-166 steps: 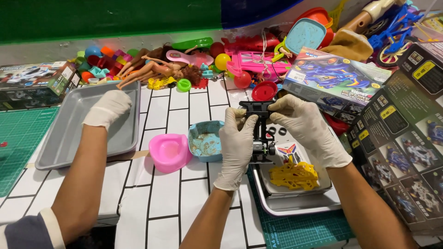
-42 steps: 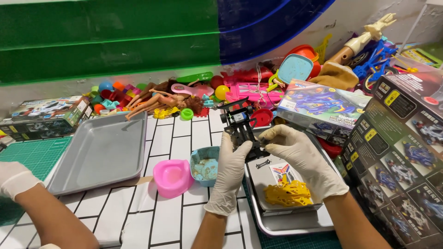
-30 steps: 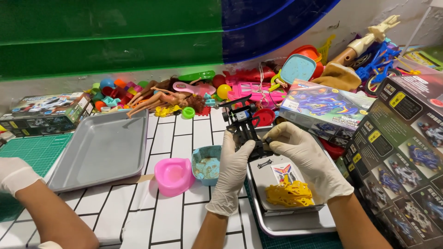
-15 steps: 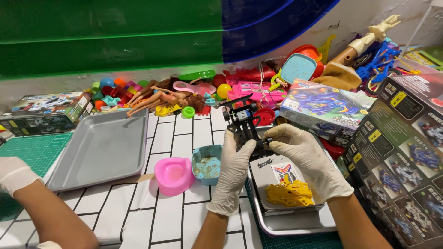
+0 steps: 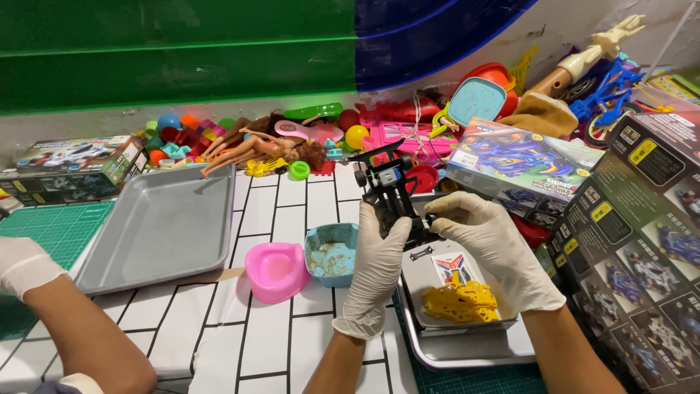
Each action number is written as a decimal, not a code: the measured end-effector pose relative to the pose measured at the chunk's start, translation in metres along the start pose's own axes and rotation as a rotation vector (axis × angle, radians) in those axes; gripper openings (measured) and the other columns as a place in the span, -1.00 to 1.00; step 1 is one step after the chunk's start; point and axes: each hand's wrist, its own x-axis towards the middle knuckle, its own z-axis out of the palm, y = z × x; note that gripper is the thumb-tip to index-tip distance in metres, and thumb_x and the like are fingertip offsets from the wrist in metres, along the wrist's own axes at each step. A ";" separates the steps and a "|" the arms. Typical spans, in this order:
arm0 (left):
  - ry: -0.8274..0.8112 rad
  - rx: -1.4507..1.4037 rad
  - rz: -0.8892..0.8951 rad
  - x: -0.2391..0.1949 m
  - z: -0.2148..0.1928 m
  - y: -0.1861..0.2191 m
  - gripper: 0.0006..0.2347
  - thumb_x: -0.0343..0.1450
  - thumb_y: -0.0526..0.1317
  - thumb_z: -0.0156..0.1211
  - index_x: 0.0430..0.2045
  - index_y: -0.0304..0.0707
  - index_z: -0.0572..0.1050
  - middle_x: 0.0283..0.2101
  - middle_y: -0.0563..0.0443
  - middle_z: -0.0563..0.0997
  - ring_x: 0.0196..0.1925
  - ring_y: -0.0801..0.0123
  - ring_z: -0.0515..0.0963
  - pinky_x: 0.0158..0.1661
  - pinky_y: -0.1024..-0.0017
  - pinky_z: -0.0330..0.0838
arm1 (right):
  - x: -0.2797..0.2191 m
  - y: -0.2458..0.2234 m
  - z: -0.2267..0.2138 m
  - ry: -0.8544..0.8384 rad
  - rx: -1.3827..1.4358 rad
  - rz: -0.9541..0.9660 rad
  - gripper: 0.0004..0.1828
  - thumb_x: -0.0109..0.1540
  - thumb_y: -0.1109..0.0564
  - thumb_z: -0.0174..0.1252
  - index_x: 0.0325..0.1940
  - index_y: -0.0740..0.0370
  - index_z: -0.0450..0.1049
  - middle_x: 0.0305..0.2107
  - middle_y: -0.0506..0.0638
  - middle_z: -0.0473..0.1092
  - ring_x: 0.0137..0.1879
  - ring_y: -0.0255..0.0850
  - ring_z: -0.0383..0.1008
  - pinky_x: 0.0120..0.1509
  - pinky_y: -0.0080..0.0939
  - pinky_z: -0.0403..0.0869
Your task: The person assembles a toy vehicle by attaching small black wheels to a black chassis and then fitting a yellow body shell onto the frame. They manipulate the parts by hand, aligning the wheels and snapping the shell into place on a cluttered table.
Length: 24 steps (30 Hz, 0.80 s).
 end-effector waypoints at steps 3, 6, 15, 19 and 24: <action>-0.003 0.013 0.030 0.015 -0.011 -0.033 -0.33 0.41 -0.27 0.16 0.45 -0.13 -0.02 0.45 -0.19 0.19 0.52 0.11 0.08 0.40 0.09 0.02 | 0.001 0.004 -0.001 -0.013 -0.035 -0.025 -0.68 0.10 0.23 0.44 -0.07 0.29 0.64 -0.27 0.04 0.47 -0.15 -0.27 0.53 0.05 -0.23 0.54; -0.002 0.012 0.052 0.013 -0.008 -0.035 -0.34 0.40 -0.26 0.16 0.42 -0.17 0.03 0.42 -0.17 0.25 0.49 0.13 0.14 0.39 0.10 0.08 | 0.001 0.009 -0.004 -0.021 -0.046 -0.041 -0.69 0.11 0.21 0.44 -0.08 0.30 0.65 -0.27 0.06 0.47 -0.15 -0.25 0.54 0.06 -0.21 0.54; 0.002 0.049 0.072 0.012 -0.010 -0.040 -0.37 0.39 -0.27 0.16 0.40 -0.27 0.06 0.34 -0.21 0.31 0.42 0.13 0.26 0.35 0.06 0.14 | 0.000 0.007 -0.006 -0.029 -0.136 -0.081 -0.72 0.12 0.17 0.44 -0.10 0.28 0.66 -0.27 0.10 0.47 -0.14 -0.21 0.54 0.03 -0.21 0.55; -0.004 0.017 0.093 0.012 -0.008 -0.041 -0.40 0.39 -0.28 0.15 0.37 -0.28 0.11 0.30 -0.22 0.36 0.38 0.13 0.31 0.34 0.05 0.17 | 0.001 0.007 -0.008 -0.032 -0.165 -0.075 -0.72 0.14 0.17 0.42 -0.09 0.29 0.66 -0.26 0.12 0.47 -0.15 -0.19 0.55 0.02 -0.20 0.56; -0.006 0.010 0.094 0.022 -0.008 -0.057 -0.47 0.38 -0.32 0.19 0.30 -0.13 0.24 0.20 -0.07 0.46 0.27 0.34 0.38 0.29 0.17 0.28 | 0.010 0.024 -0.007 -0.021 -0.134 -0.072 -0.73 0.13 0.18 0.44 -0.11 0.30 0.65 -0.25 0.10 0.48 -0.14 -0.24 0.51 0.02 -0.21 0.55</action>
